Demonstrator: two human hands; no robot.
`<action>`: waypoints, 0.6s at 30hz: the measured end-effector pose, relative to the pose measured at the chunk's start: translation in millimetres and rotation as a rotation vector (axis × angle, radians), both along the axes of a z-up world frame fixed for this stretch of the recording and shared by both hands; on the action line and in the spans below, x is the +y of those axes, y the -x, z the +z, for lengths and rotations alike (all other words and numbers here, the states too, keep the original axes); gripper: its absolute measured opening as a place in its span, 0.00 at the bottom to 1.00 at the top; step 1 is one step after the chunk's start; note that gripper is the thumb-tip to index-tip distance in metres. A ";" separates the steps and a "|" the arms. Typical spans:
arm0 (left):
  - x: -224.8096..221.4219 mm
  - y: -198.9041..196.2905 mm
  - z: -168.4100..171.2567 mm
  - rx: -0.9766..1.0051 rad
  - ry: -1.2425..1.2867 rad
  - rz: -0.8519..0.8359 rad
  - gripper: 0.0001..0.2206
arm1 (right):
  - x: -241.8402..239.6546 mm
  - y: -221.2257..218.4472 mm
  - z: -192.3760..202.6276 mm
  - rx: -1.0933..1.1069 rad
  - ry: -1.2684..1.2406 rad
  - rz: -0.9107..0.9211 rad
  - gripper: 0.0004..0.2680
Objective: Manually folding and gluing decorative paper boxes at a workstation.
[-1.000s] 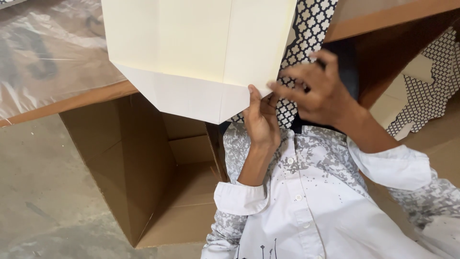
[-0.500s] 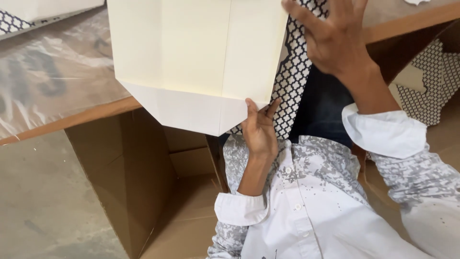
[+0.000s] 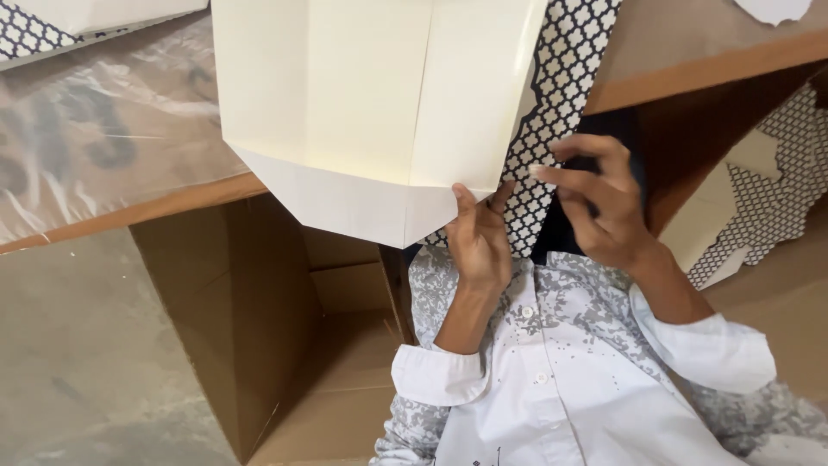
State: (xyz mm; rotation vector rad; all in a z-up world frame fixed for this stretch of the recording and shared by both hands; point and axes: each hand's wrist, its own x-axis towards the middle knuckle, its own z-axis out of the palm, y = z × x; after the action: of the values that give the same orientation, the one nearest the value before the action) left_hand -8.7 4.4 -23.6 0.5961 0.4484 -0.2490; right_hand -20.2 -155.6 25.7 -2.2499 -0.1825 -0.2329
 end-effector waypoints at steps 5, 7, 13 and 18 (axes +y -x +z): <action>-1.0 -3.7 13.7 -0.140 0.038 0.004 0.19 | -16.6 10.3 6.2 -0.082 -0.060 -0.277 0.08; -0.2 -4.6 22.9 -0.191 0.041 0.002 0.18 | -35.0 8.9 6.2 -0.128 0.003 -0.377 0.07; 6.7 -11.3 43.6 -0.401 -0.044 0.049 0.18 | -131.8 -6.4 -18.2 -0.265 0.160 -0.570 0.07; 3.2 -21.8 31.9 -0.431 -0.075 0.077 0.19 | -166.9 -34.5 0.4 -0.222 0.274 -0.576 0.14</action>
State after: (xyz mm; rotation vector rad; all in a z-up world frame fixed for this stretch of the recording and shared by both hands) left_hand 13.1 7.6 8.3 0.6838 0.0644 -0.0259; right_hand 14.3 -322.5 26.0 -2.4998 0.3461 -0.8064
